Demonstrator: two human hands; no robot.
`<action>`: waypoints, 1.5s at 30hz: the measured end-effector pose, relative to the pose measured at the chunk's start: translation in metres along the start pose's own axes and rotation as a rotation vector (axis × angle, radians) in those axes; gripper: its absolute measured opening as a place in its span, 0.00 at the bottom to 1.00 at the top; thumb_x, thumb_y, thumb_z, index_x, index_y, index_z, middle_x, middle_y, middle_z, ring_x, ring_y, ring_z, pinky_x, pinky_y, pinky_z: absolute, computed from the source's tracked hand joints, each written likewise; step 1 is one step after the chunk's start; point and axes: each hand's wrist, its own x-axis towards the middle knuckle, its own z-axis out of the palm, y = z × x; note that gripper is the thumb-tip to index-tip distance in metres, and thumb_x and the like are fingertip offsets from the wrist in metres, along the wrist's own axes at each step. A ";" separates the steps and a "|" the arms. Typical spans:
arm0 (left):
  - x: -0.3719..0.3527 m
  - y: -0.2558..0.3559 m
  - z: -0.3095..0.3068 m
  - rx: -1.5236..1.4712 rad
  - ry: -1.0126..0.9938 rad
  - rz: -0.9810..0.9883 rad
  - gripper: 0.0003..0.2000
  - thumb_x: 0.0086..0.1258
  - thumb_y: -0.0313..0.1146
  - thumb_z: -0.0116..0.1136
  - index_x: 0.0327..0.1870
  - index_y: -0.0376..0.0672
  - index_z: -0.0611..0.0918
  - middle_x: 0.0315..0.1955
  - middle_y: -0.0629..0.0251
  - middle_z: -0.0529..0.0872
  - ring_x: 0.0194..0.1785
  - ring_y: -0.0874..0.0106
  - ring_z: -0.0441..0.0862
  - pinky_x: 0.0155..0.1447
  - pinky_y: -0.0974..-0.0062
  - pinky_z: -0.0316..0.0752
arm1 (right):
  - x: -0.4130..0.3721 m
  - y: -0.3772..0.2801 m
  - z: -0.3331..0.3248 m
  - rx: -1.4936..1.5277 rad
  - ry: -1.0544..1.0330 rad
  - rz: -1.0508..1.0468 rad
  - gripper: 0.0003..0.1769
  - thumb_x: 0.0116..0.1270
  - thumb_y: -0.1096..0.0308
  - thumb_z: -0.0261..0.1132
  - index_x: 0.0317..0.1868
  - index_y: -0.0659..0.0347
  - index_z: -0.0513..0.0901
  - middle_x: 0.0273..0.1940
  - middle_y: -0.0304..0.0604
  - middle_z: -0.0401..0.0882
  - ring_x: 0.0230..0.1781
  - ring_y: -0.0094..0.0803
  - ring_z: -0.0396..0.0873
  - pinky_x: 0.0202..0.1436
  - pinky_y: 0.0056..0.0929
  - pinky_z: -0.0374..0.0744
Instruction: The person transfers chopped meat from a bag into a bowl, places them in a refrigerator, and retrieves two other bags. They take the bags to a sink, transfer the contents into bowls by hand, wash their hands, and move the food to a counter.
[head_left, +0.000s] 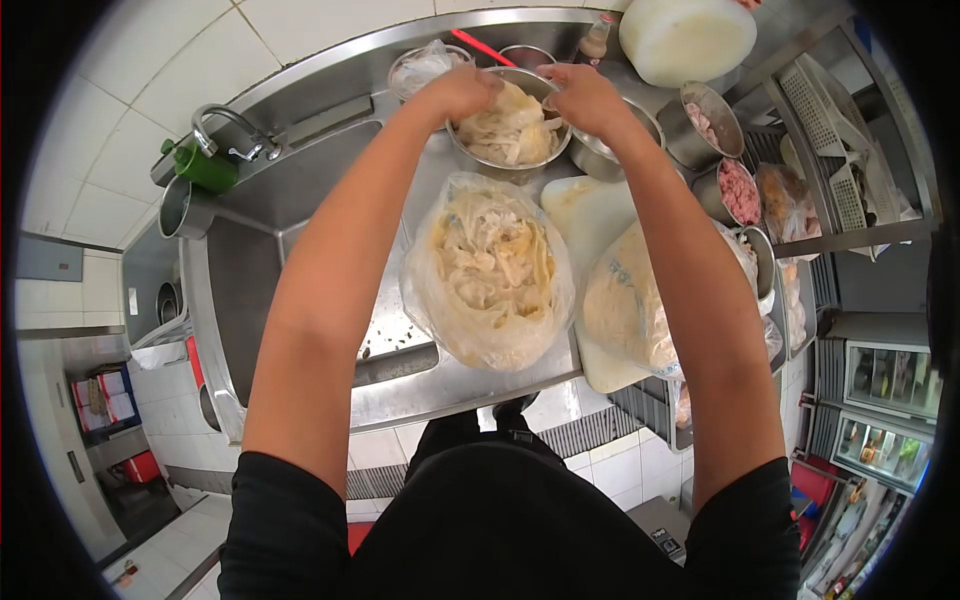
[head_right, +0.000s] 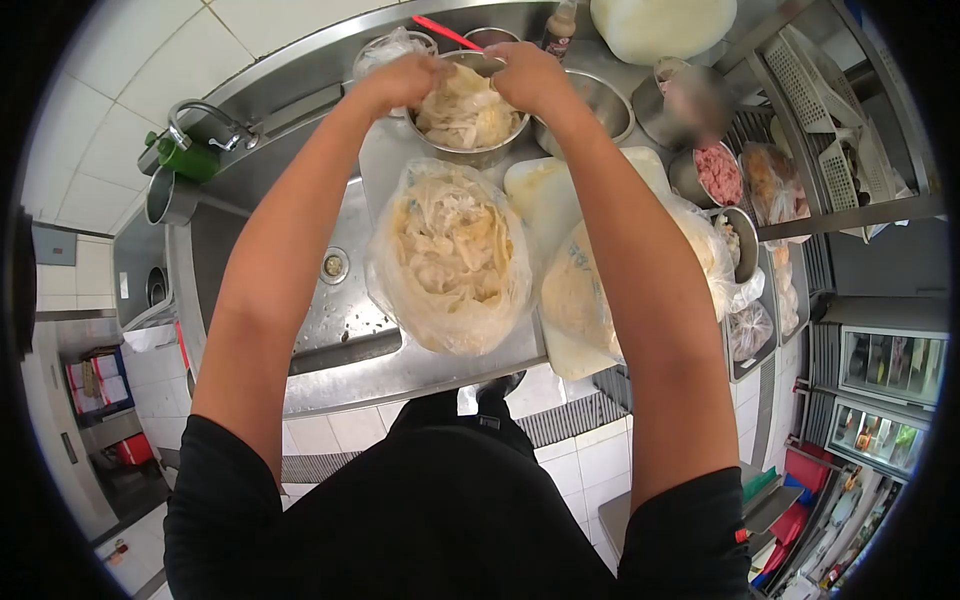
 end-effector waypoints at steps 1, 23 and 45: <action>-0.014 0.006 0.007 -0.278 -0.052 -0.292 0.17 0.66 0.33 0.55 0.54 0.39 0.83 0.36 0.62 0.85 0.39 0.74 0.80 0.42 0.73 0.77 | -0.009 -0.004 -0.001 -0.047 0.057 0.054 0.22 0.59 0.69 0.64 0.55 0.62 0.81 0.40 0.44 0.85 0.39 0.26 0.82 0.40 0.26 0.80; -0.240 0.055 0.153 0.282 -0.186 -0.491 0.39 0.49 0.35 0.72 0.65 0.36 0.67 0.51 0.42 0.77 0.53 0.50 0.80 0.54 0.57 0.78 | -0.211 -0.058 0.126 -0.310 -0.530 0.319 0.46 0.51 0.62 0.73 0.70 0.55 0.62 0.62 0.54 0.70 0.61 0.49 0.74 0.60 0.42 0.76; -0.208 0.006 0.155 -0.863 -0.015 -0.546 0.41 0.47 0.27 0.68 0.67 0.29 0.66 0.53 0.50 0.79 0.58 0.61 0.78 0.60 0.71 0.73 | -0.187 -0.013 0.140 0.862 -0.456 0.560 0.37 0.53 0.75 0.68 0.66 0.60 0.69 0.49 0.44 0.79 0.47 0.29 0.79 0.49 0.27 0.79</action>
